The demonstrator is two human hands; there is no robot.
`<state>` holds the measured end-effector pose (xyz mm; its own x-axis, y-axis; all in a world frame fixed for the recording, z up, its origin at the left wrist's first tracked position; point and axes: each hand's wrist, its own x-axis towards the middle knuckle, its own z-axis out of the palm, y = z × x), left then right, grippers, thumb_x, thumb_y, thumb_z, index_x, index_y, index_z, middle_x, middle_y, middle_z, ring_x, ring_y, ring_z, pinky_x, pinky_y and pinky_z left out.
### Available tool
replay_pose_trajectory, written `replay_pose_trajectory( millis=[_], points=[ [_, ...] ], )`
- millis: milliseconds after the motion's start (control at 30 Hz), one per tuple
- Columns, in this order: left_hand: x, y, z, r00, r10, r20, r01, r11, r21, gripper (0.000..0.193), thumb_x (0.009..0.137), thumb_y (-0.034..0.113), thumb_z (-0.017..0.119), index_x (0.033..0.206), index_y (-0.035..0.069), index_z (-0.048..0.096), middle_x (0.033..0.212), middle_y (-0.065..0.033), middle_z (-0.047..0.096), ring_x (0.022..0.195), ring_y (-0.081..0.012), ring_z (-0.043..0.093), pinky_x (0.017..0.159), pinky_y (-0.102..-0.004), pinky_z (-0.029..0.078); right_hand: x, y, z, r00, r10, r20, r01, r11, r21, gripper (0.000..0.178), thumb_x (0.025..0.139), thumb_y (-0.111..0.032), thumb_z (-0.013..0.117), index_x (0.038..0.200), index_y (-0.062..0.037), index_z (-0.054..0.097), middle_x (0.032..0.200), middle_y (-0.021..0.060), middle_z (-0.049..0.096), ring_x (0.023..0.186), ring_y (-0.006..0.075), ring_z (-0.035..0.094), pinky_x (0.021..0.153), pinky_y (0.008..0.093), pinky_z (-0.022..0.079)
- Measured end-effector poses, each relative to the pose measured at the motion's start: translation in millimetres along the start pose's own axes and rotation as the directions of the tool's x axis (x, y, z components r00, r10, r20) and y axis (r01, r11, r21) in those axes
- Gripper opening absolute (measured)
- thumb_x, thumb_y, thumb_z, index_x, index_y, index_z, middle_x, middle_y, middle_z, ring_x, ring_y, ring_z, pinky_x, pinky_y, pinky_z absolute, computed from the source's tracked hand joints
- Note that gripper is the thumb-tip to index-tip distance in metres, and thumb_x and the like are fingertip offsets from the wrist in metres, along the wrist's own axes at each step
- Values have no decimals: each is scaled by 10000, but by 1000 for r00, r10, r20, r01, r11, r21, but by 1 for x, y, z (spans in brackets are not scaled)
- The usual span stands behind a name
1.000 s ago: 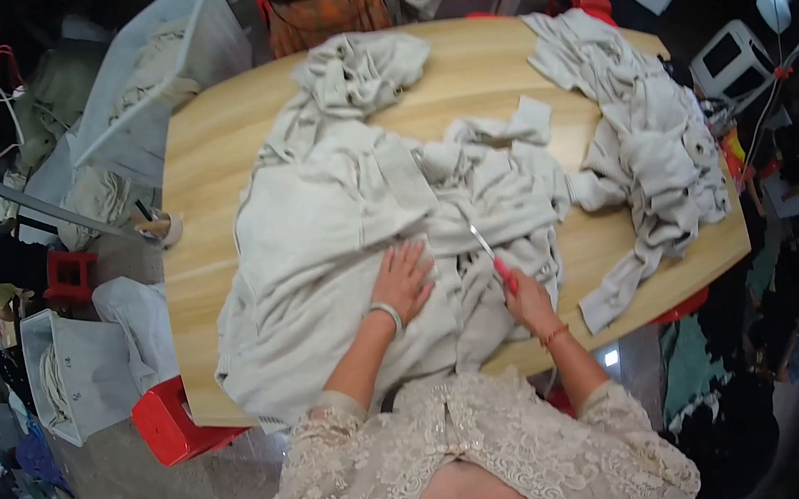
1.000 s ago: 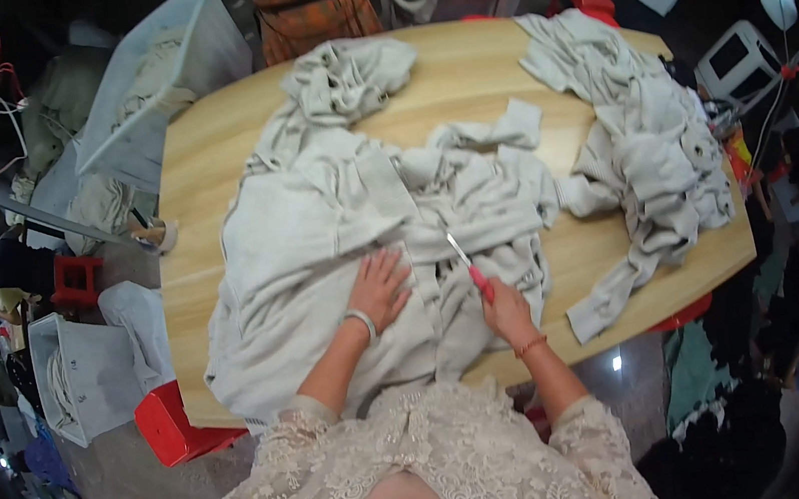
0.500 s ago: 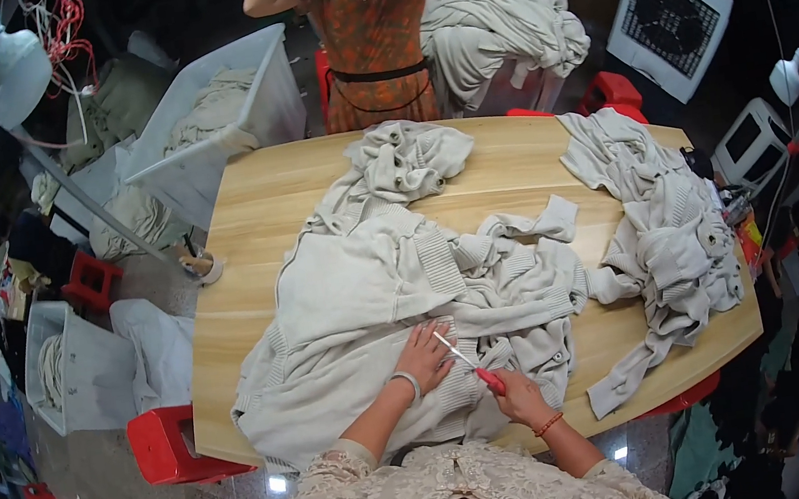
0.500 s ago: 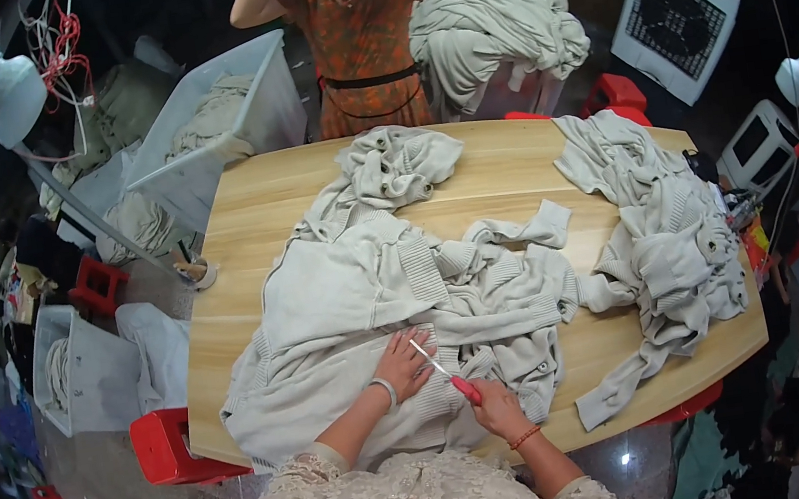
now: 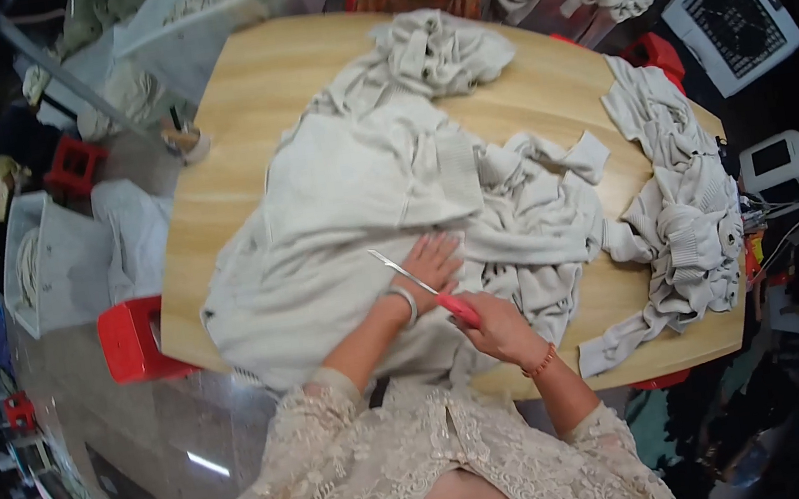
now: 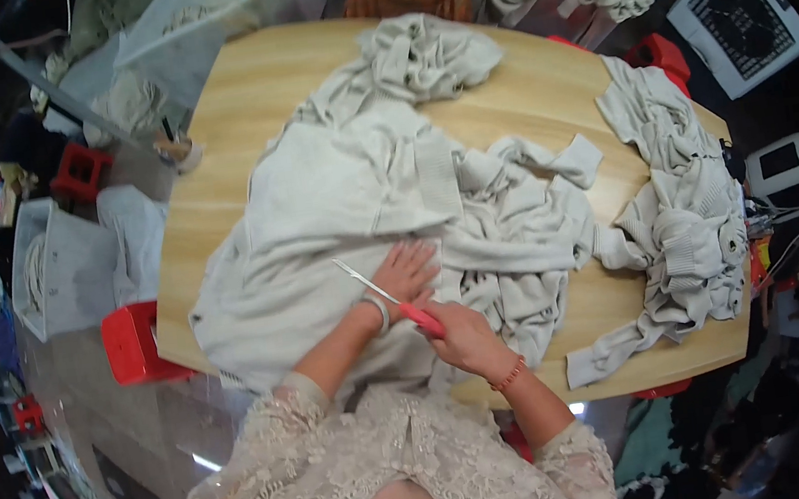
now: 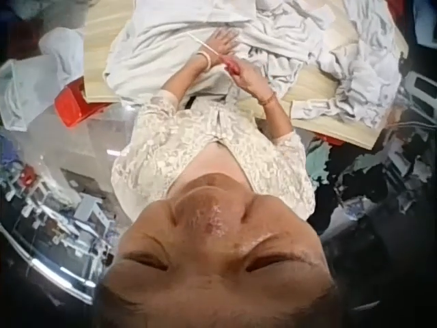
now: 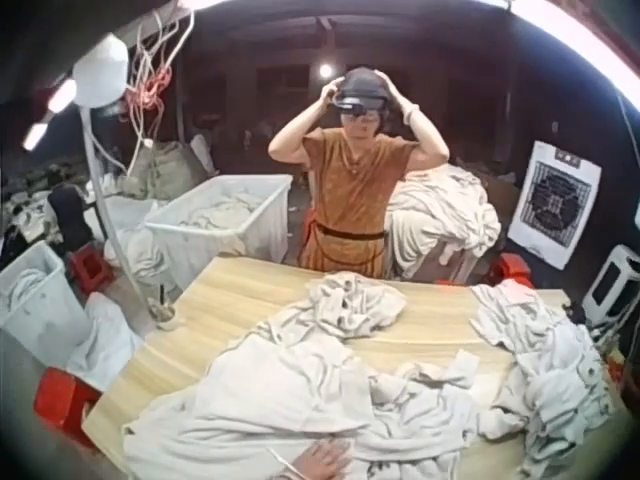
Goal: Trimming loose threads from sweaters using scissors in a textile factory.
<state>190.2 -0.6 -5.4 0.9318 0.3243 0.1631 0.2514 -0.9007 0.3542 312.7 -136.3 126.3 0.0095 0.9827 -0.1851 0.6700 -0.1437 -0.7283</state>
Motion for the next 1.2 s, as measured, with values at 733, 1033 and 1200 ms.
replay_pose_trajectory(
  millis=[733, 1033, 1200],
  points=[
    [-114, -20, -71, 867, -455, -202, 469, 883, 25, 695, 828, 498, 595, 1356, 71, 451, 1450, -157, 376, 1363, -347, 299, 1144, -500, 154, 29, -56, 3, 958, 57, 283, 29, 956, -291, 334, 854, -378, 640, 1032, -98, 610, 710, 177, 638, 666, 376, 625, 596, 456, 474],
    [-240, -90, -94, 513, -823, -245, 851, 525, 22, 768, 842, 586, 542, 1408, 85, 403, 1472, -121, 372, 1386, -363, 258, 1107, -608, 109, 75, -108, 54, 906, -109, 408, 227, 941, -250, 338, 853, -403, 626, 946, -78, 610, 671, 157, 631, 642, 359, 623, 584, 470, 472],
    [-307, -141, -120, 326, -936, -132, 934, 341, -110, 629, 857, 512, 578, 1299, 71, 513, 1284, -146, 557, 1201, -345, 499, 1013, -555, 327, 86, -121, 77, 871, -124, 475, 226, 960, -164, 285, 877, -330, 593, 1004, -75, 607, 727, 168, 641, 684, 375, 621, 616, 466, 481]
  ],
)
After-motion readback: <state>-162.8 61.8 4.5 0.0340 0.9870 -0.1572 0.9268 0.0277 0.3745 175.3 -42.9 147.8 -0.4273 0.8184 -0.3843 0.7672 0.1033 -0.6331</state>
